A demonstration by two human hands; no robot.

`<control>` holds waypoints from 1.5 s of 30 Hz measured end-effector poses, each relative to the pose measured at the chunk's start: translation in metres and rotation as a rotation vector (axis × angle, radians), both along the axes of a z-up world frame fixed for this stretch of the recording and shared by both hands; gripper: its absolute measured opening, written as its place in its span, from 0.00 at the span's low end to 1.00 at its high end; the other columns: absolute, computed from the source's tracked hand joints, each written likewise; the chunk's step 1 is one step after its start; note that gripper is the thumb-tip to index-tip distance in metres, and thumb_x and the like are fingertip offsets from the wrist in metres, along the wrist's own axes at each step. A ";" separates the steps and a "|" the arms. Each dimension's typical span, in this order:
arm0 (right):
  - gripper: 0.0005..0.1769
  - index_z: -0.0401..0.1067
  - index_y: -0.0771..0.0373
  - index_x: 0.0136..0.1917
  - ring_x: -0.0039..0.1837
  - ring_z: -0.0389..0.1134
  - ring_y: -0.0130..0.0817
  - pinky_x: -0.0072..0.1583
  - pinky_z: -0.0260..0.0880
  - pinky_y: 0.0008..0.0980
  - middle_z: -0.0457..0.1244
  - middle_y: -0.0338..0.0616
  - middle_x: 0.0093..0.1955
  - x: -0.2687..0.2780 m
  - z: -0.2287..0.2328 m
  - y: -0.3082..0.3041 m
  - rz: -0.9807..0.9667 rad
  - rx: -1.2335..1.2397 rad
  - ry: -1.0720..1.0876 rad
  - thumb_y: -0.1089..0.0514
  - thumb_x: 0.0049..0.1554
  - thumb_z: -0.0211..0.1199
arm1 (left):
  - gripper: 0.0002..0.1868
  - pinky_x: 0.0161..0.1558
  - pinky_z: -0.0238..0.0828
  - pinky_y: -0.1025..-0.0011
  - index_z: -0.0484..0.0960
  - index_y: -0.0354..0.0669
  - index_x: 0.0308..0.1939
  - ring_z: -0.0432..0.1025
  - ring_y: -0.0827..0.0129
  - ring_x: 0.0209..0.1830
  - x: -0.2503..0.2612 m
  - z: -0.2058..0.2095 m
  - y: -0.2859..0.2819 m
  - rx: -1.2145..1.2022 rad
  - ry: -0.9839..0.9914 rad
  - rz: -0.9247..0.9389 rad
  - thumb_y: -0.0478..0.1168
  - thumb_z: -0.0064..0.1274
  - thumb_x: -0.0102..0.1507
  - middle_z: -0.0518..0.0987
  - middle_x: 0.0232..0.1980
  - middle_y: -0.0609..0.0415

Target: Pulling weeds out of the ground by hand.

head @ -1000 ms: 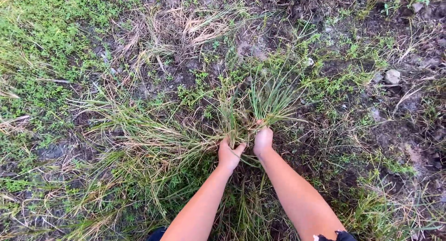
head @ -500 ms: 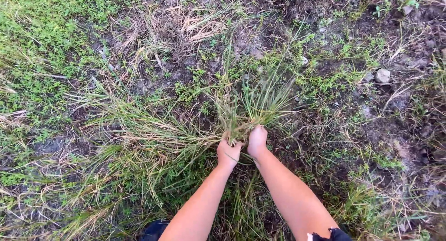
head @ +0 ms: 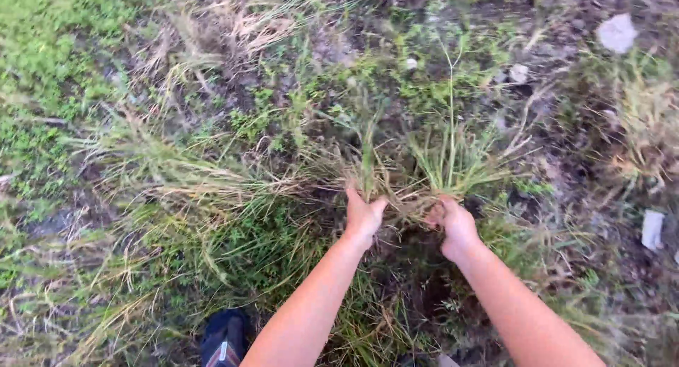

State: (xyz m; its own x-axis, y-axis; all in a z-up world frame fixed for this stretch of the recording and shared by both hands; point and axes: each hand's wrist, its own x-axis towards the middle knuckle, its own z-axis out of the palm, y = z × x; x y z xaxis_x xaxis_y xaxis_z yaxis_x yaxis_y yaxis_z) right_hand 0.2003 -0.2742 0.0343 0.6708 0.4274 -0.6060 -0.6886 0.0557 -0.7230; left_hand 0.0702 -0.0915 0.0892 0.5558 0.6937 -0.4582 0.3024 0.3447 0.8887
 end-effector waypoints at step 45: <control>0.22 0.65 0.64 0.63 0.61 0.64 0.44 0.59 0.67 0.37 0.60 0.50 0.61 0.002 0.117 -0.040 0.198 -0.443 -1.213 0.66 0.56 0.65 | 0.21 0.57 0.74 0.62 0.81 0.42 0.56 0.76 0.54 0.54 0.020 0.021 -0.067 0.607 -0.063 -0.670 0.39 0.57 0.58 0.76 0.61 0.45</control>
State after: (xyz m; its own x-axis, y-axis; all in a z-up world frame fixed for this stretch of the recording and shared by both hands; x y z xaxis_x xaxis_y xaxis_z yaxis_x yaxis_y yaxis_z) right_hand 0.2022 -0.3142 0.1514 0.8350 0.5030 0.2230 0.4422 -0.3724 -0.8159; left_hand 0.0904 -0.1582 0.1103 0.9417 0.3279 -0.0747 0.2158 -0.4189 0.8820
